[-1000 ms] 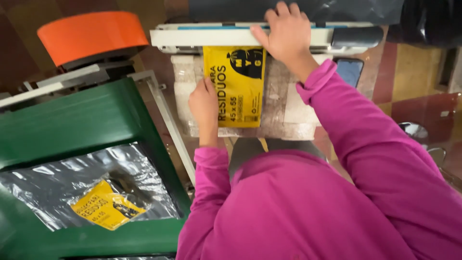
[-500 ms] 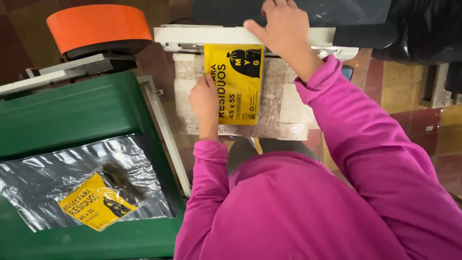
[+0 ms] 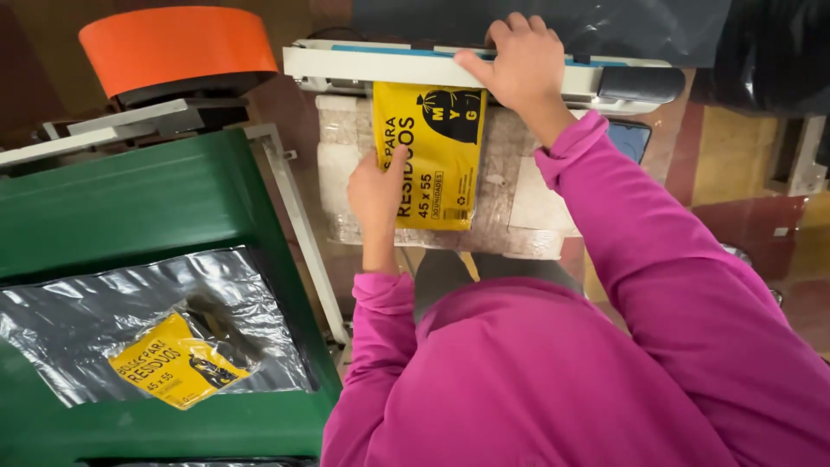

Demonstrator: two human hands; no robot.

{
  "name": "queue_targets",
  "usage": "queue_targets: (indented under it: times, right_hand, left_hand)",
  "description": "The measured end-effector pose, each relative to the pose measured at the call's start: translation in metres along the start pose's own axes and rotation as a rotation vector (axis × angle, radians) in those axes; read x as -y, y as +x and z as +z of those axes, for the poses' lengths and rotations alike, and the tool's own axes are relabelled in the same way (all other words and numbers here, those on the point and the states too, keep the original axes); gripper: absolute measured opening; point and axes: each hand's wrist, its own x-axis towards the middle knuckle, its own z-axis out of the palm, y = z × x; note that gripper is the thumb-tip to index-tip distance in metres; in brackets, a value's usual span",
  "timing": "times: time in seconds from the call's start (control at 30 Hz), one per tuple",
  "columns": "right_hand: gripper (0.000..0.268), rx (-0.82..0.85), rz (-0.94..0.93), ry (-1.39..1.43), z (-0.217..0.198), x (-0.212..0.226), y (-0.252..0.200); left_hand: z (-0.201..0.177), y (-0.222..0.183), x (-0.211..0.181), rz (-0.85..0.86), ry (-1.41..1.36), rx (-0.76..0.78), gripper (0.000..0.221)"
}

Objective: Folding black plastic bags and sealing them inside yellow retail packaging using a heat sealer.

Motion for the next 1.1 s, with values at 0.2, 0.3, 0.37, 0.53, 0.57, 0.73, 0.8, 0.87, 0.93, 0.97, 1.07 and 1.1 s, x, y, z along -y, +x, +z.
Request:
queue_targets:
  times: [0.2, 0.3, 0.37, 0.53, 0.57, 0.73, 0.8, 0.87, 0.93, 0.97, 1.07, 1.1]
  right_hand:
    - [0.056, 0.008, 0.011, -0.003, -0.004, 0.002, -0.003]
    - [0.058, 0.014, 0.018, 0.0, -0.003, 0.003, -0.001]
    - [0.059, 0.021, 0.033, 0.01, -0.006, 0.005, -0.003]
    - [0.061, 0.011, 0.035, 0.01, -0.004, 0.005, -0.001]
    - [0.062, 0.008, 0.031, -0.004, -0.004, 0.005, -0.002]
    - [0.063, 0.014, 0.032, -0.018, -0.003, 0.004, -0.003]
    - [0.062, 0.019, 0.036, -0.016, -0.005, 0.006, -0.002]
    - [0.062, 0.016, 0.04, -0.022, -0.005, 0.006, 0.0]
    - [0.062, 0.015, 0.045, -0.027, -0.006, 0.007, 0.0]
    - [0.061, 0.023, 0.051, -0.026, -0.007, 0.008, -0.001]
    - [0.061, 0.047, 0.068, -0.019, -0.008, 0.009, 0.001]
    - [0.061, 0.065, 0.08, -0.014, -0.009, 0.01, 0.002]
  left_hand:
    - [0.022, -0.002, 0.03, 0.047, -0.274, 0.022, 0.042]
    - [0.019, -0.007, 0.031, 0.025, -0.329, 0.04, 0.04]
    - [0.016, -0.01, 0.033, 0.006, -0.34, 0.054, 0.039]
    - [0.017, -0.009, 0.038, 0.009, -0.398, 0.059, 0.036]
    - [0.017, -0.01, 0.038, 0.008, -0.409, 0.063, 0.036]
    - [0.016, -0.012, 0.039, 0.002, -0.396, 0.077, 0.035]
    - [0.016, -0.013, 0.038, 0.009, -0.366, 0.078, 0.035]
    - [0.016, -0.014, 0.039, 0.019, -0.361, 0.073, 0.036]
    - [0.017, -0.015, 0.039, 0.028, -0.356, 0.07, 0.036]
    - [0.017, -0.016, 0.039, 0.027, -0.351, 0.072, 0.037]
    - [0.017, -0.016, 0.04, 0.029, -0.343, 0.073, 0.037]
    - [0.017, -0.016, 0.04, 0.031, -0.339, 0.075, 0.038]
